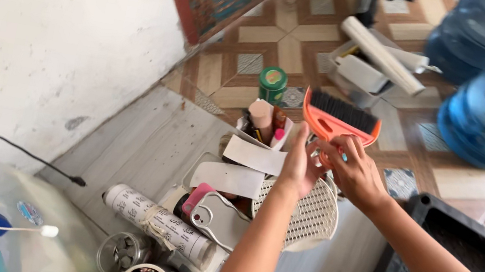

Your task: The person assembles a black plastic crate by snapping together perforated side panels and a base tray. They then use a small brush and dustpan to sweep debris from the tray surface.

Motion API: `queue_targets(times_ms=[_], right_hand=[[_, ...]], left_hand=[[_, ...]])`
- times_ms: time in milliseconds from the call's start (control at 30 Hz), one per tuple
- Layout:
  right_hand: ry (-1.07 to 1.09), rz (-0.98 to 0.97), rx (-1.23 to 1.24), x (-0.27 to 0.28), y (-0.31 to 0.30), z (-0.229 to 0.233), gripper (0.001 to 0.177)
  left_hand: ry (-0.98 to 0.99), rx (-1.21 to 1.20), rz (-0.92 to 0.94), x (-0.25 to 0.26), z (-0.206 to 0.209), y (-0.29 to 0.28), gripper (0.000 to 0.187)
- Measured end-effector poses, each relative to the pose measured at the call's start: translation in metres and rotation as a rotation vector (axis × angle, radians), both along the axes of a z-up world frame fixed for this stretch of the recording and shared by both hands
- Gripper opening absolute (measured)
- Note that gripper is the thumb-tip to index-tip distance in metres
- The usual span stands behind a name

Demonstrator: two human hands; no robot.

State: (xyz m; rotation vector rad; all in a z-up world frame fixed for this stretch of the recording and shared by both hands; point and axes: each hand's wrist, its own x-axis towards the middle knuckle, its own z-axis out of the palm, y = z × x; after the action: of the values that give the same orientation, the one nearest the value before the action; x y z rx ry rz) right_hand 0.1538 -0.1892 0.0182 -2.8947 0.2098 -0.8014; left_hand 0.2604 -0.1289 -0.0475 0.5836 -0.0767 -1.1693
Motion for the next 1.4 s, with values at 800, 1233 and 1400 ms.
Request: queue_targets(times_ms=[800, 1233, 1400], right_hand=[[-0.567, -0.454, 1.499, -0.253, -0.02, -0.084, 0.046], [-0.575, -0.772, 1.49, -0.466, -0.059, -0.125, 0.02], [-0.595, -0.835, 1.327, -0.48, -0.034, -0.111, 0.02]], left_hand=[[-0.716, 0.006, 0.008, -0.249, -0.1, -0.02, 0.051], [-0.777, 0.487, 0.23, -0.209, -0.194, 0.122, 0.025], [-1.214, 0.79, 0.236, -0.208, -0.224, 0.155, 0.024]])
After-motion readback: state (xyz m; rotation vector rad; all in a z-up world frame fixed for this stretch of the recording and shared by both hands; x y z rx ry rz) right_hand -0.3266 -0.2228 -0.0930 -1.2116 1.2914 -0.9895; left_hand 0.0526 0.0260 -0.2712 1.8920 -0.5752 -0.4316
